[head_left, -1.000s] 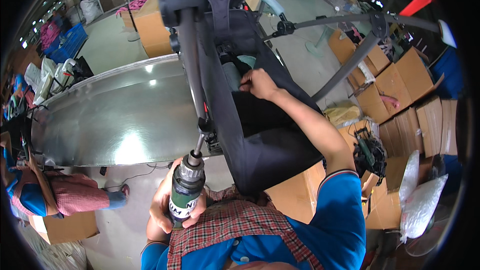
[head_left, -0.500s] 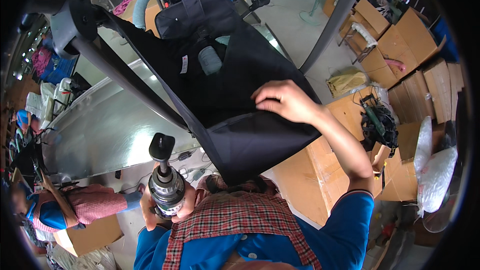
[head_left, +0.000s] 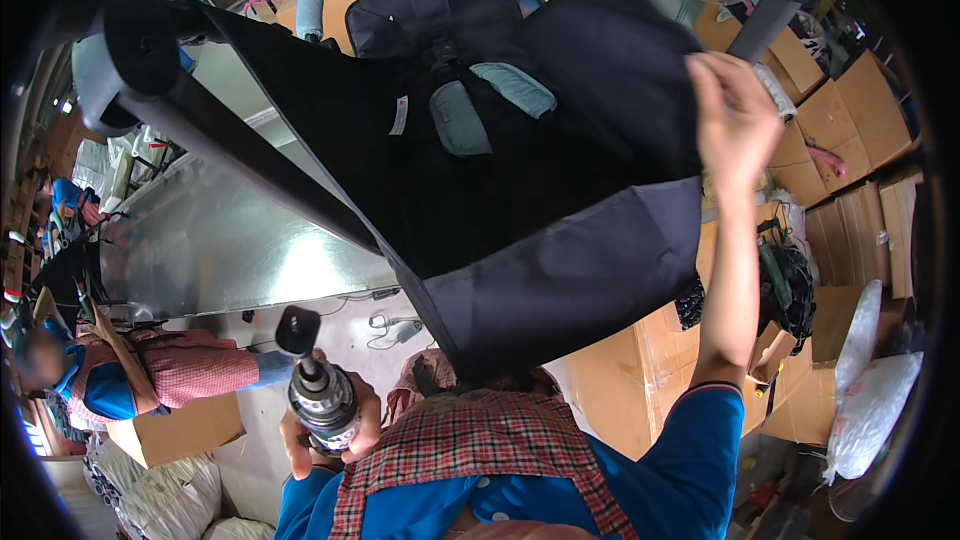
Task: The person uses a corded electric screwdriver to attach a black fabric seat to a metal stroller frame on a factory assembly line. They repeatedly pick up screws, align the seat, and drive screws into the frame at multiple points.
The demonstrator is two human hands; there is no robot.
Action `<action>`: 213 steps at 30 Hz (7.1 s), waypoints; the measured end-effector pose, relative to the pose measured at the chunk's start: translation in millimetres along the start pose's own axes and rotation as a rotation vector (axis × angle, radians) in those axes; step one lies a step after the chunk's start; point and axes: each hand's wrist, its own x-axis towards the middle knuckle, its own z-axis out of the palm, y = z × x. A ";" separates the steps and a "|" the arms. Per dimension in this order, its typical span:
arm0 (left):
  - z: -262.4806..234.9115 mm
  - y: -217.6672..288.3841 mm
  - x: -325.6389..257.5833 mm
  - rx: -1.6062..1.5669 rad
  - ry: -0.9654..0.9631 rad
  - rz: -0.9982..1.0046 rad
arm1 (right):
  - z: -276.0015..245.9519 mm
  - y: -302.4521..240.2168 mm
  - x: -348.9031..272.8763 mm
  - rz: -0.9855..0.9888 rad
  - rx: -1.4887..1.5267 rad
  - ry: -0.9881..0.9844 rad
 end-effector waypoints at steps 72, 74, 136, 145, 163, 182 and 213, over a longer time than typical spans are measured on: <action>7.6 11.5 -5.3 0.256 0.323 0.295 | 259.0 46.9 -82.4 0.323 0.044 -0.819; 12.8 10.3 -9.2 0.294 0.352 0.291 | 265.9 49.1 -83.8 0.231 0.076 -0.627; -6.8 59.8 10.3 0.595 0.792 0.398 | 161.3 -223.1 46.4 -0.169 0.612 -0.720; -30.3 73.1 15.2 0.497 0.767 0.355 | 158.6 -212.4 56.7 -0.268 0.604 -0.814; -35.7 66.9 20.7 0.505 0.689 0.439 | 161.6 -211.1 54.6 -0.275 0.597 -0.815; -27.7 67.5 25.2 0.624 0.816 0.378 | 159.4 -210.2 53.9 -0.295 0.608 -0.818; -13.0 64.6 38.8 0.518 0.823 0.443 | 167.4 -217.2 37.3 -0.308 0.552 -0.569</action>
